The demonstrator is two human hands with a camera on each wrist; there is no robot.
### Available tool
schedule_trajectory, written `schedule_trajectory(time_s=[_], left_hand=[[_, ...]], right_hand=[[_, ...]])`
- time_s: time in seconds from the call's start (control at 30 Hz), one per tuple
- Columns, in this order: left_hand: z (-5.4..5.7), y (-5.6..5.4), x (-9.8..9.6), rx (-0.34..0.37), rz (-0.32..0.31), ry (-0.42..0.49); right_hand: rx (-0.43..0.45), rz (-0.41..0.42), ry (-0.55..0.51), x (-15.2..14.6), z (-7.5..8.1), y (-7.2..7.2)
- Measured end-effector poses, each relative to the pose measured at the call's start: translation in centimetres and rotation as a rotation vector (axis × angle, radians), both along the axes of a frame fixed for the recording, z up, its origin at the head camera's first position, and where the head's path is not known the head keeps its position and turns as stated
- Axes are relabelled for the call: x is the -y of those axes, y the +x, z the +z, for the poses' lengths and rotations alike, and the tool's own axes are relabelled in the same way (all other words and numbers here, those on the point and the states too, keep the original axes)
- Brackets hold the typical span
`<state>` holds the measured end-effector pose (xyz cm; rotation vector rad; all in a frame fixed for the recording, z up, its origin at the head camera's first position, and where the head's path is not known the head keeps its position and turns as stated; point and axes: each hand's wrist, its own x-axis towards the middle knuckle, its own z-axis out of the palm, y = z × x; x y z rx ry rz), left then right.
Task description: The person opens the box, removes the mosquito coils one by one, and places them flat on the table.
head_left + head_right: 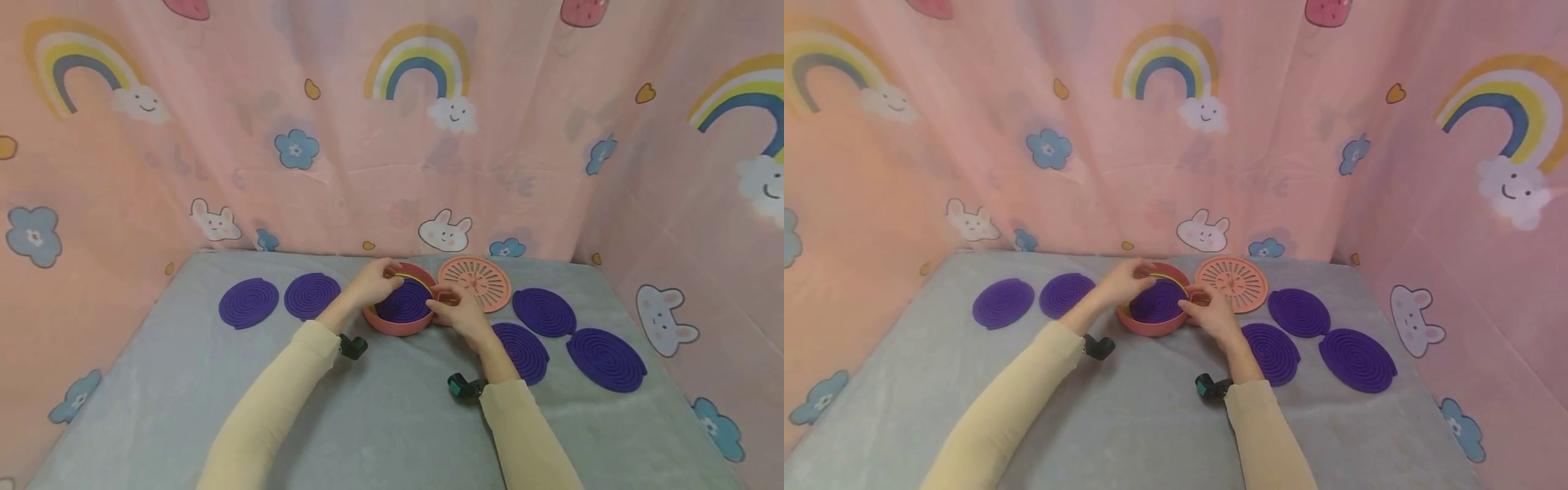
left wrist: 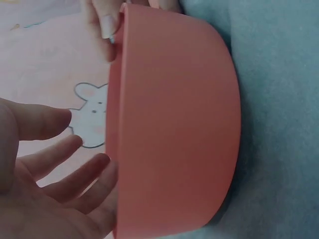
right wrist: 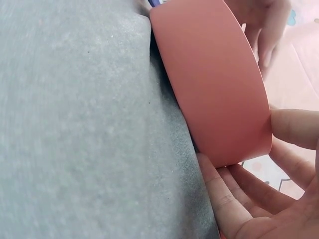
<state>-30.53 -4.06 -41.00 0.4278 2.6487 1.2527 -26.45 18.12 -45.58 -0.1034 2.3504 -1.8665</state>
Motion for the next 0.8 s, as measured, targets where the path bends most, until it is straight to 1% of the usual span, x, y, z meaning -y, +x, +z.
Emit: schedule_trajectory(time_s=[0.13, 0.27, 0.53, 0.8], left_hand=[[-0.7, -0.6, -0.5, 0.022, -0.001, -0.031], [-1.1, -0.9, -0.9, 0.049, 0.019, -0.021], [-1.0, -0.8, -1.3, 0.104, 0.037, -0.022], [-1.2, -0.8, -1.2, 0.118, 0.075, 0.043]], right_hand=[[-0.006, 0.005, -0.001, 0.0, 0.0, 0.1], [-0.014, 0.006, 0.007, -0.1, 0.0, 0.1], [-0.013, 0.004, 0.011, -0.1, 0.0, 0.0], [-0.016, 0.012, 0.000, -0.2, -0.2, 0.0]])
